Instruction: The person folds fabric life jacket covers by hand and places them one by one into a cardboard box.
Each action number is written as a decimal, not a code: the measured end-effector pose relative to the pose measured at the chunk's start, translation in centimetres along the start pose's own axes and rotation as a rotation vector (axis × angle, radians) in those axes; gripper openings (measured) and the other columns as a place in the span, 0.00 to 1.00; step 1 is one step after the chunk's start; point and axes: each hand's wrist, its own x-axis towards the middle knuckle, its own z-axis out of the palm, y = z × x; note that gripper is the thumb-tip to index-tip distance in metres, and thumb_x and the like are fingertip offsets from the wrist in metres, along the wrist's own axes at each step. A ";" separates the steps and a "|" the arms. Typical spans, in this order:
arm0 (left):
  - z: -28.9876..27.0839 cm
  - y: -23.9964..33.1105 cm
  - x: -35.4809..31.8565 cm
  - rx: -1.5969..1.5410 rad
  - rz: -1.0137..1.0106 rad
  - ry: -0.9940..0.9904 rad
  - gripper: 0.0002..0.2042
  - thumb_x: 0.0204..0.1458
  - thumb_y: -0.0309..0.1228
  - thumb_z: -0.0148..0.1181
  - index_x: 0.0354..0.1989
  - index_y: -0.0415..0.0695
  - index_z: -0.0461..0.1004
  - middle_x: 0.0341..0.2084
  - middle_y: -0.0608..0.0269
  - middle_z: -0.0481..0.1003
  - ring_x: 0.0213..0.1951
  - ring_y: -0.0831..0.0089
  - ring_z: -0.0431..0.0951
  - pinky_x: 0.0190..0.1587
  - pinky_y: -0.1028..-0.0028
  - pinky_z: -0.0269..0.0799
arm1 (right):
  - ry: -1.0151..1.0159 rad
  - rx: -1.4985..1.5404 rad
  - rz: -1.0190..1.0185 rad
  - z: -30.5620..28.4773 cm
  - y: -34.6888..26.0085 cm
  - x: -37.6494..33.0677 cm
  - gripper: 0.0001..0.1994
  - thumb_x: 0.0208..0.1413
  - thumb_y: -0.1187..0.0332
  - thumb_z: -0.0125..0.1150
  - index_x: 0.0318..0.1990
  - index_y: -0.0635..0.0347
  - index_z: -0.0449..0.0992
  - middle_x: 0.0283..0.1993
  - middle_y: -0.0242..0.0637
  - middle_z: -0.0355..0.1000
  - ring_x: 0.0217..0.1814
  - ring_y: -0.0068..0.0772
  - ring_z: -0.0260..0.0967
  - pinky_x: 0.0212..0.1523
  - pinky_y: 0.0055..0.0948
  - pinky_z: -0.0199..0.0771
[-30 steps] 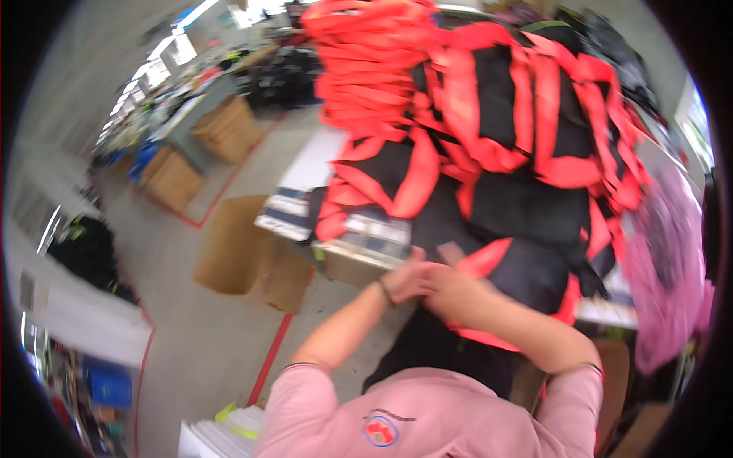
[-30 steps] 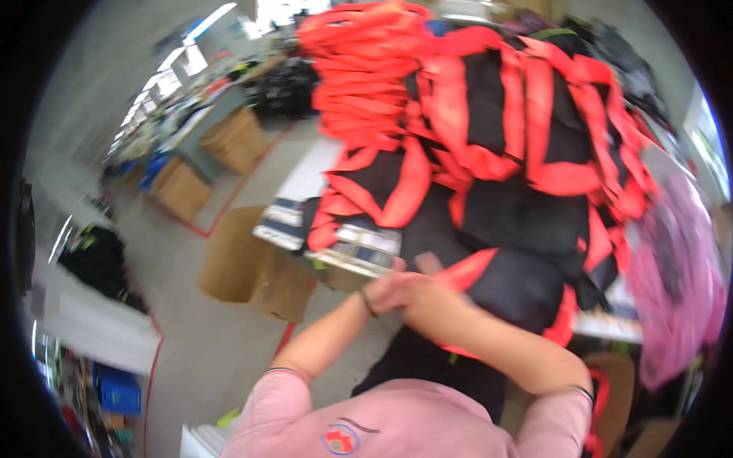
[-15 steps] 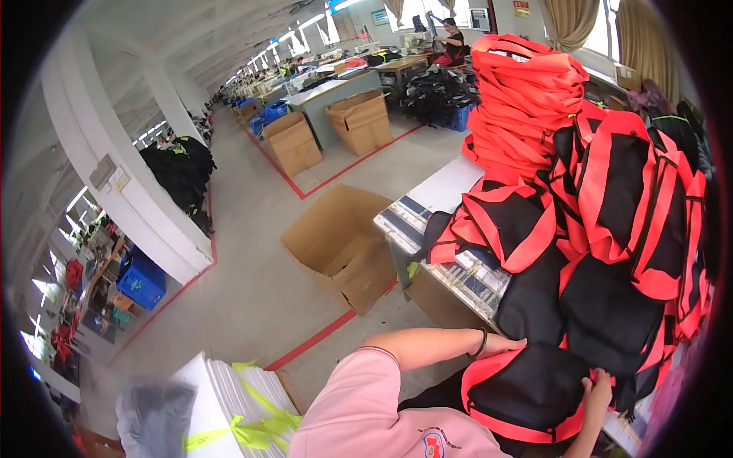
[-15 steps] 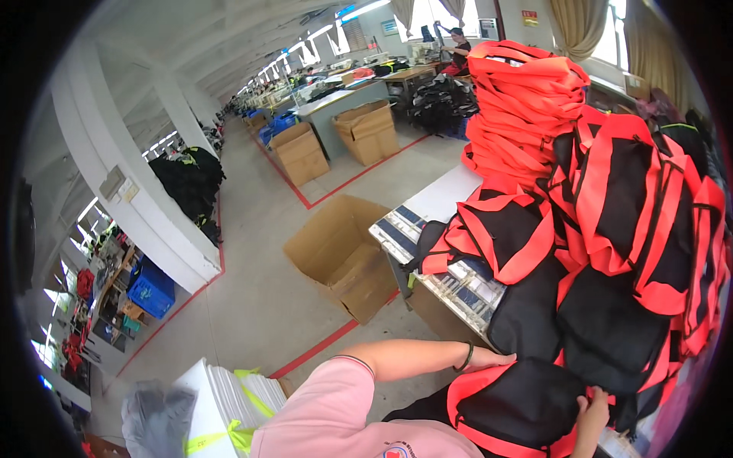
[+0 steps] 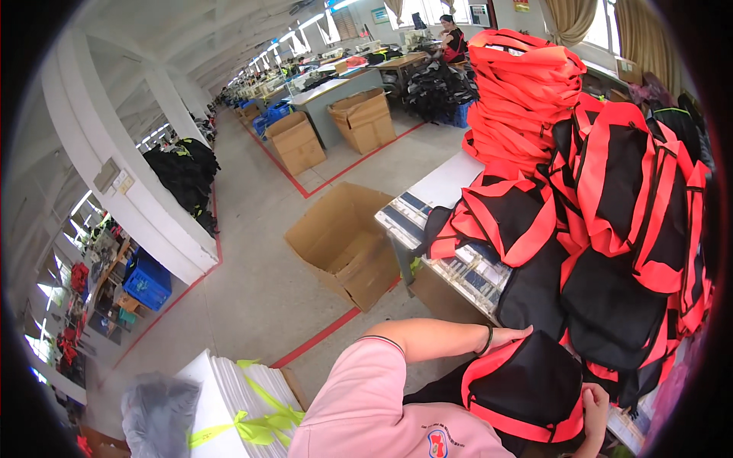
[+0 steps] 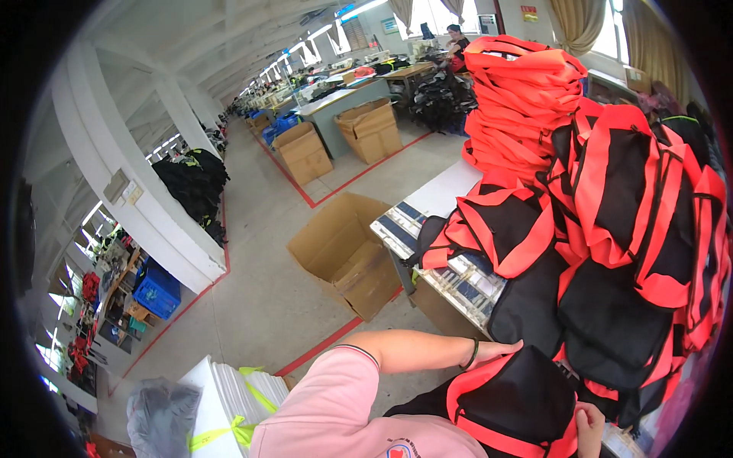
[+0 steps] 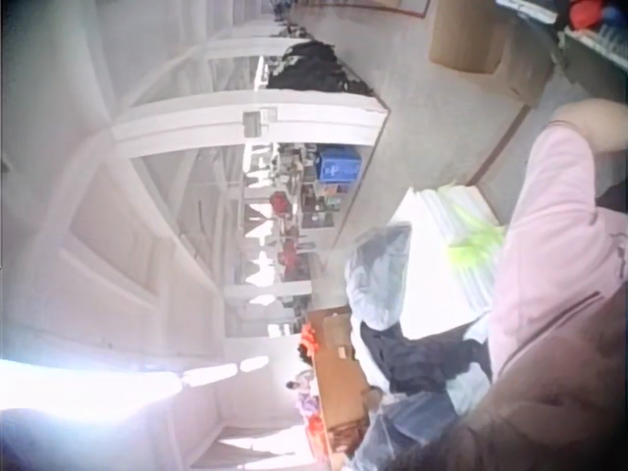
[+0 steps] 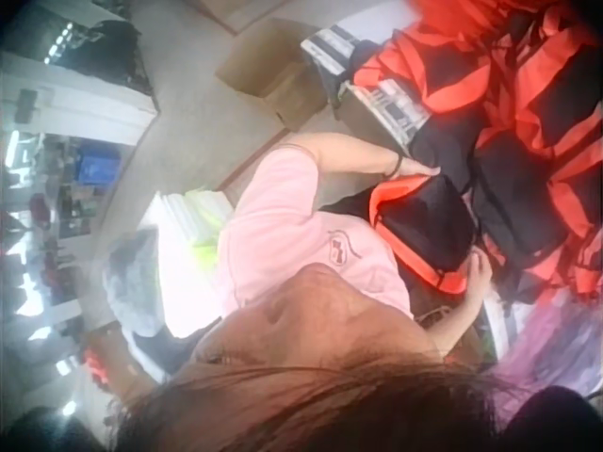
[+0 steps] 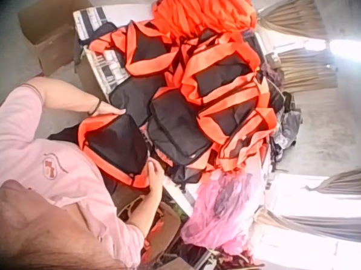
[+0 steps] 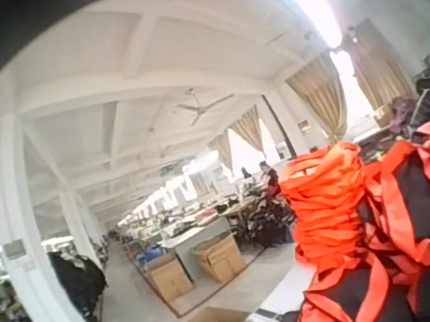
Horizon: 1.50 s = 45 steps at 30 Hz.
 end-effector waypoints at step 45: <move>9.0 -2.7 -1.1 1.226 0.641 0.096 0.17 0.38 0.28 0.62 0.41 0.41 0.73 0.26 0.55 0.77 0.30 0.67 0.77 0.36 0.70 0.70 | 0.603 -0.503 -0.258 -0.1 4.3 4.6 0.11 0.41 0.82 0.54 0.28 0.64 0.57 0.22 0.47 0.58 0.24 0.50 0.59 0.28 0.38 0.61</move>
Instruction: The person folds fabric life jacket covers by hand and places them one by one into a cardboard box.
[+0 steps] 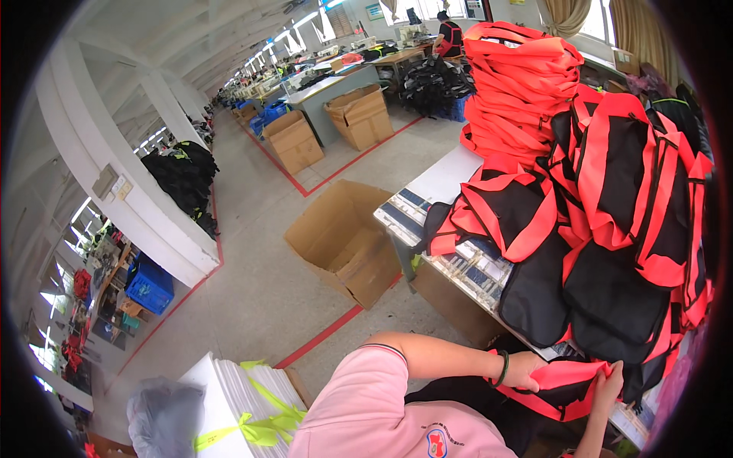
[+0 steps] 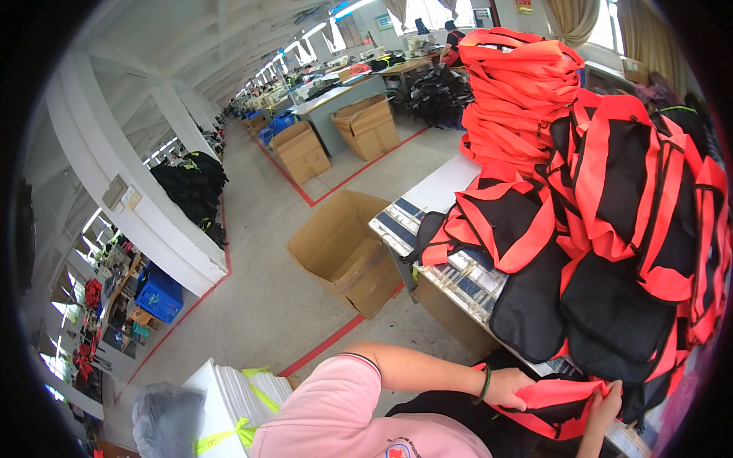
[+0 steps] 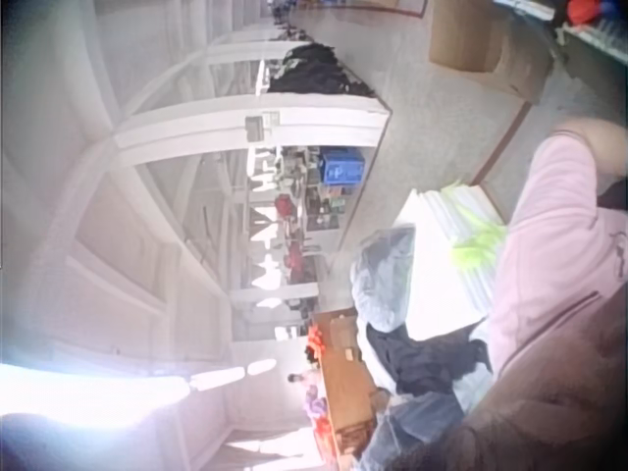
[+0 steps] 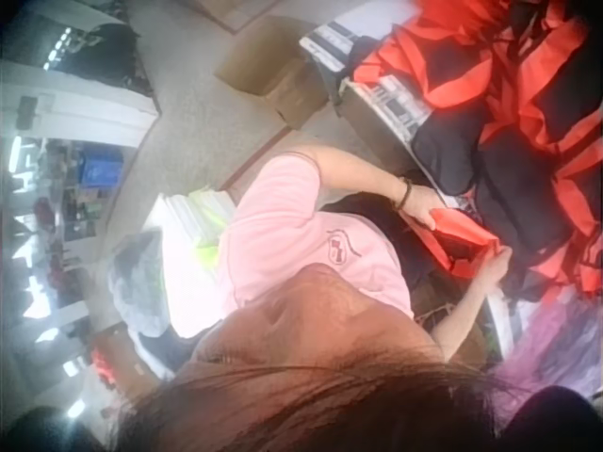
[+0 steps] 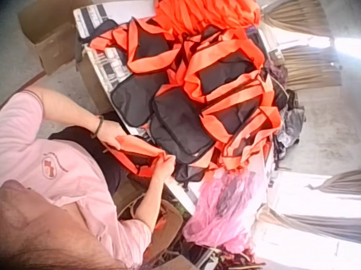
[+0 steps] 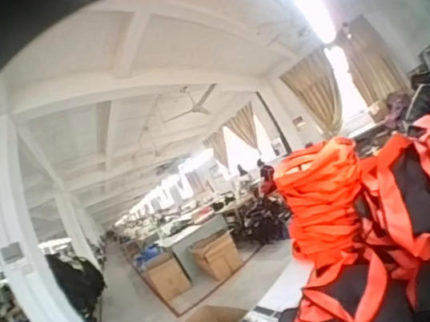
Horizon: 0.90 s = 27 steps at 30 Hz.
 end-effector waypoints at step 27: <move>-10.7 -9.3 4.2 0.648 -0.282 0.517 0.13 0.36 0.29 0.68 0.25 0.43 0.68 0.29 0.54 0.73 0.34 0.51 0.74 0.34 0.58 0.67 | -0.126 -0.129 -0.049 1.9 -0.6 1.8 0.08 0.44 0.81 0.57 0.32 0.64 0.65 0.24 0.53 0.68 0.31 0.59 0.67 0.31 0.44 0.65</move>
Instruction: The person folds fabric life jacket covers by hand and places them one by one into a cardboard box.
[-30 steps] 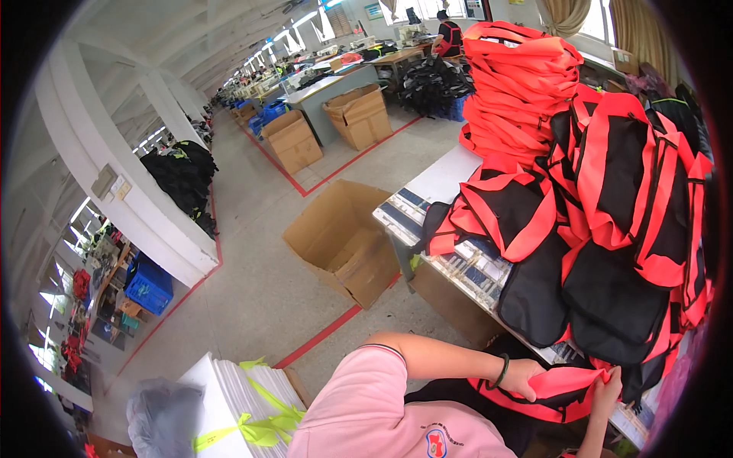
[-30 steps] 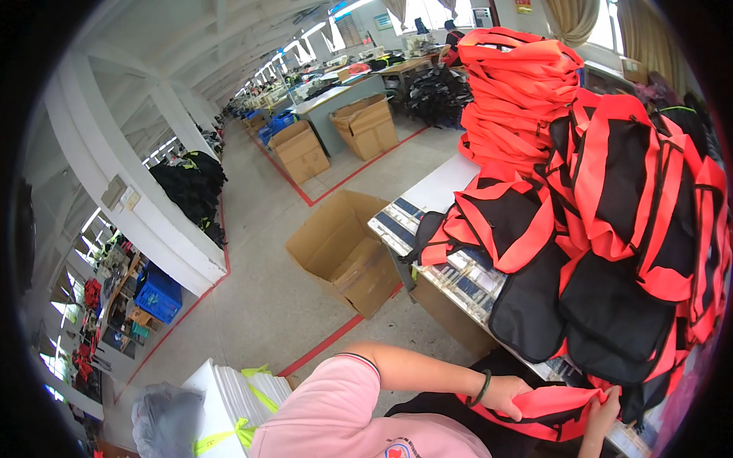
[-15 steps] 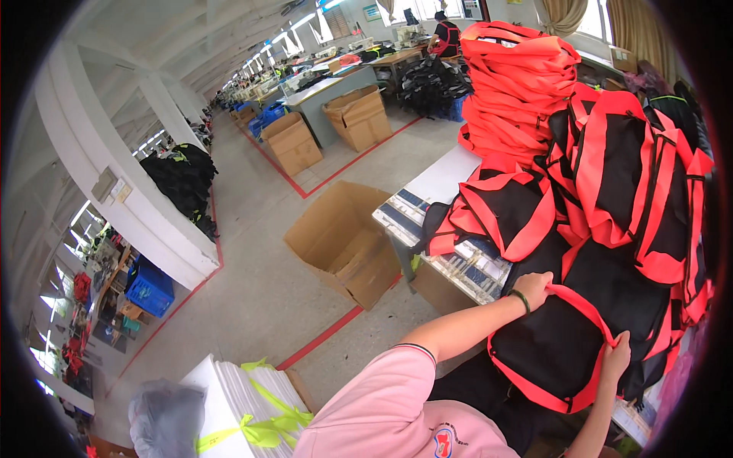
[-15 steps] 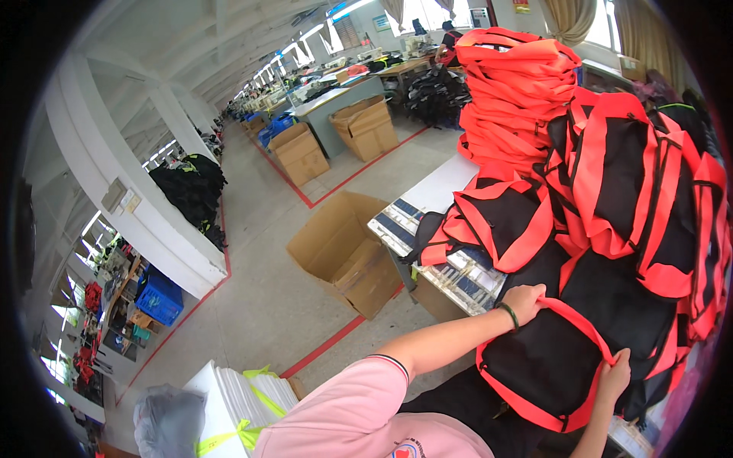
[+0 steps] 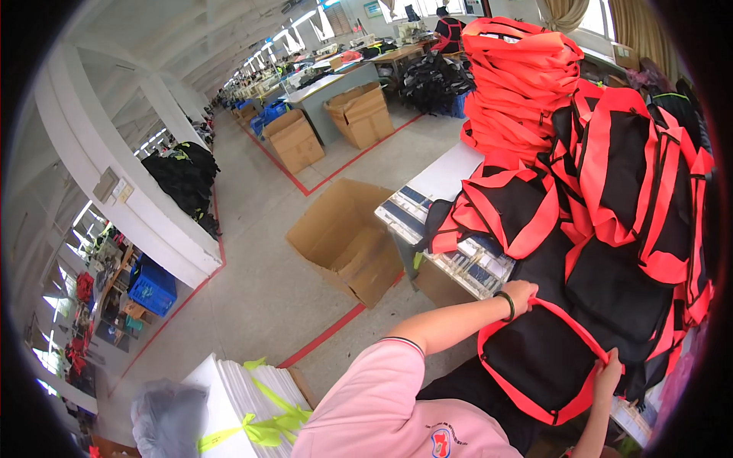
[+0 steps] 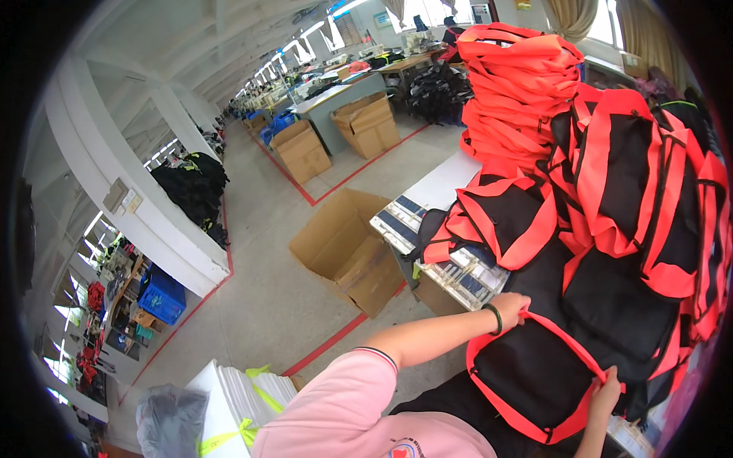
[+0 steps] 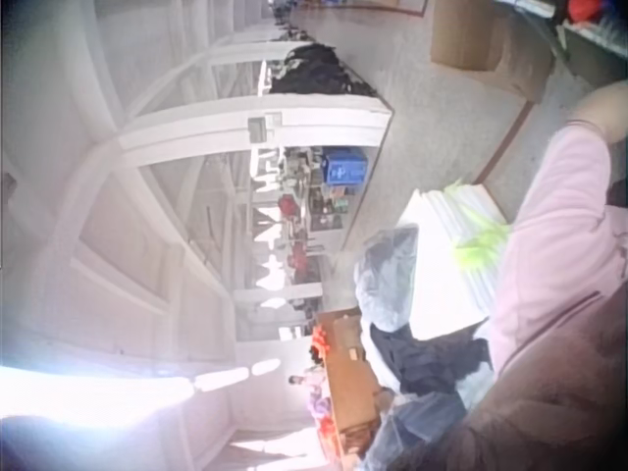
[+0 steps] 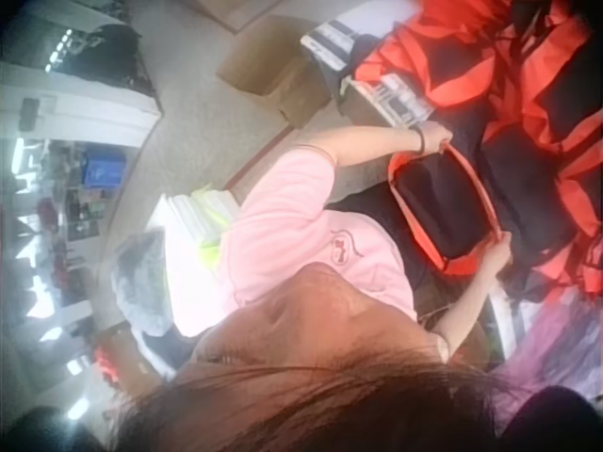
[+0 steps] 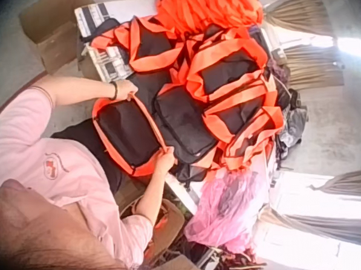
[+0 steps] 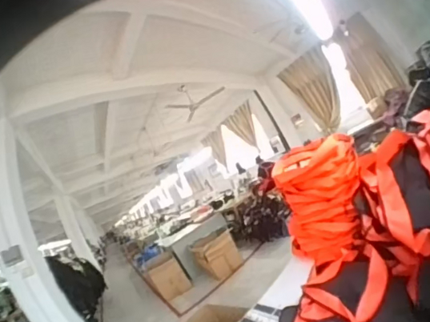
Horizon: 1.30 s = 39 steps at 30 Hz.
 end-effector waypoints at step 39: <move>-0.9 -2.1 -2.6 -0.191 -0.040 -0.139 0.23 0.37 0.48 0.66 0.35 0.42 0.75 0.32 0.47 0.76 0.39 0.52 0.75 0.43 0.62 0.68 | -0.078 0.437 0.159 0.5 2.1 -3.5 0.14 0.40 0.80 0.63 0.36 0.64 0.67 0.30 0.41 0.67 0.33 0.40 0.66 0.37 0.33 0.65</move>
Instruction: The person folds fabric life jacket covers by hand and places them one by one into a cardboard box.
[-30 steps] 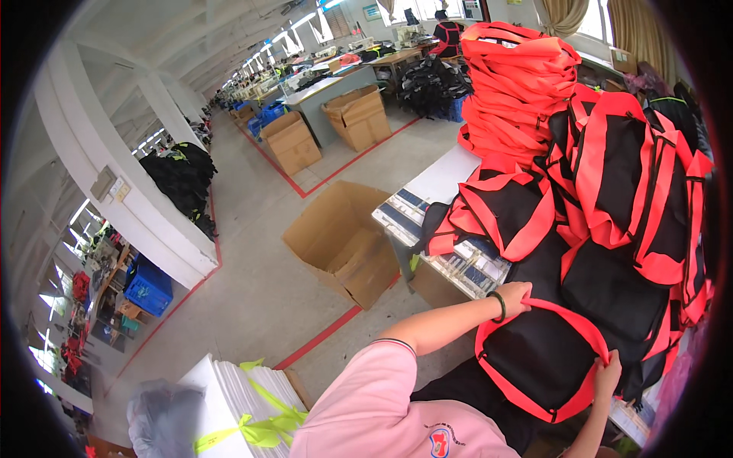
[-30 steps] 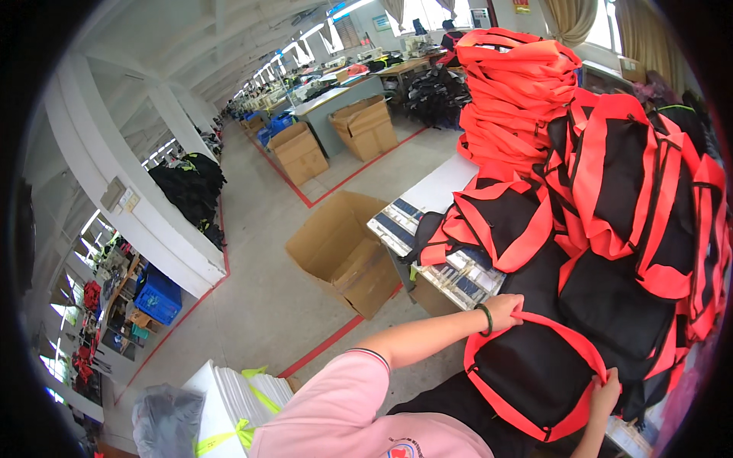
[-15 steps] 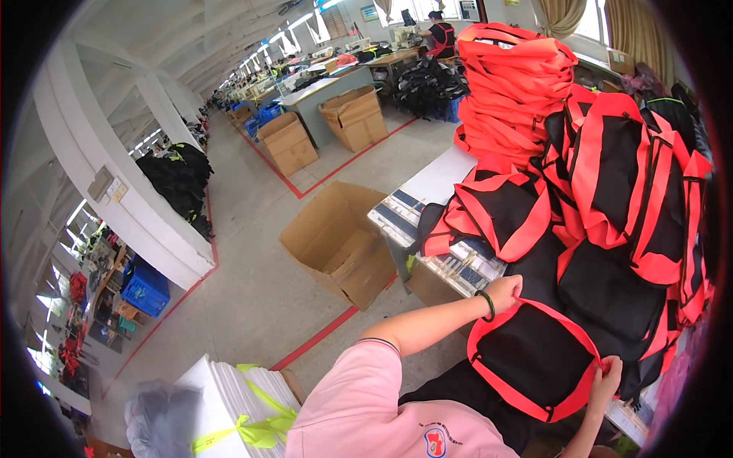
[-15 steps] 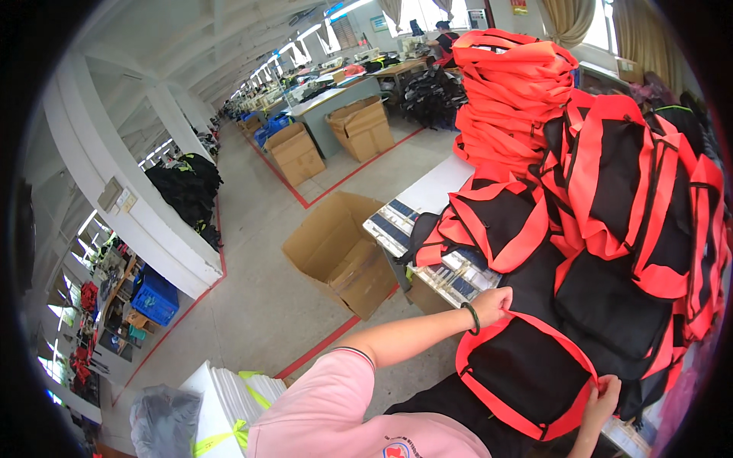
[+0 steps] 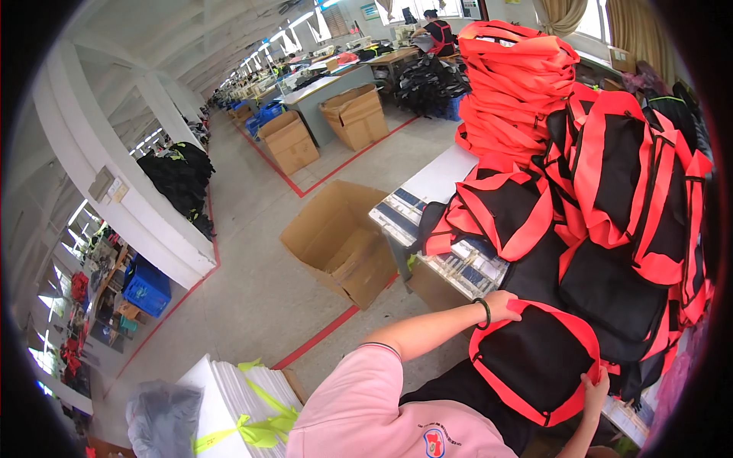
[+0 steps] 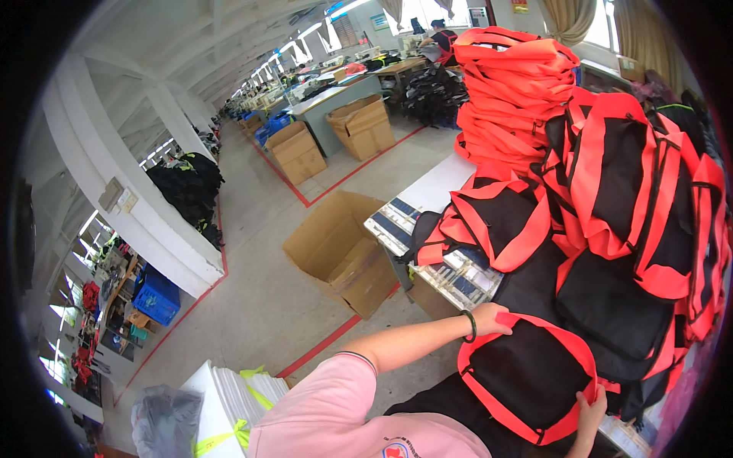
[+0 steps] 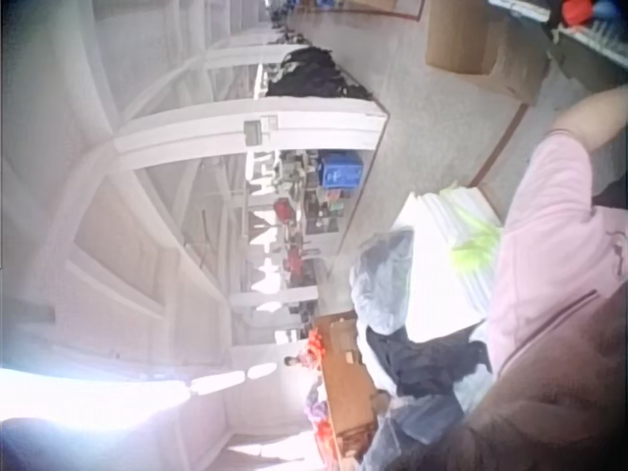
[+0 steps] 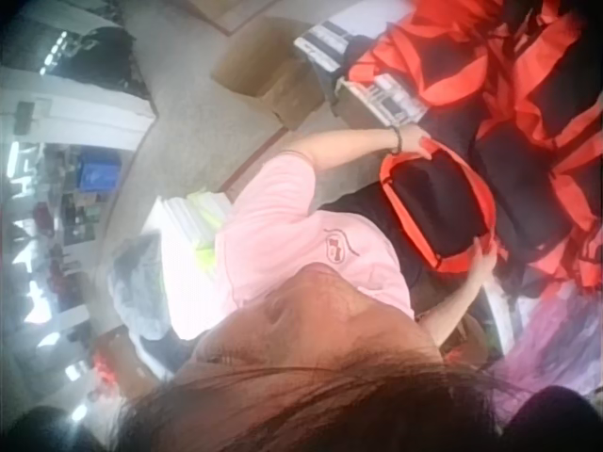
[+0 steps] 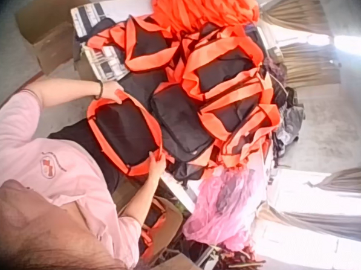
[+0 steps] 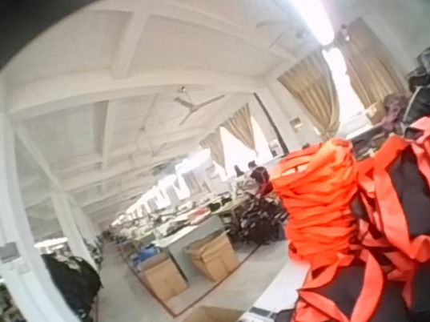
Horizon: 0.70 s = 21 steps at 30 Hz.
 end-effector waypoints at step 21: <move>-1.3 2.5 -0.5 0.156 -0.125 -0.019 0.25 0.44 0.54 0.58 0.38 0.41 0.73 0.35 0.49 0.76 0.41 0.53 0.75 0.43 0.61 0.69 | 0.074 -0.502 -0.009 1.3 -2.4 0.5 0.17 0.48 0.77 0.58 0.48 0.63 0.70 0.35 0.56 0.72 0.39 0.59 0.70 0.37 0.46 0.69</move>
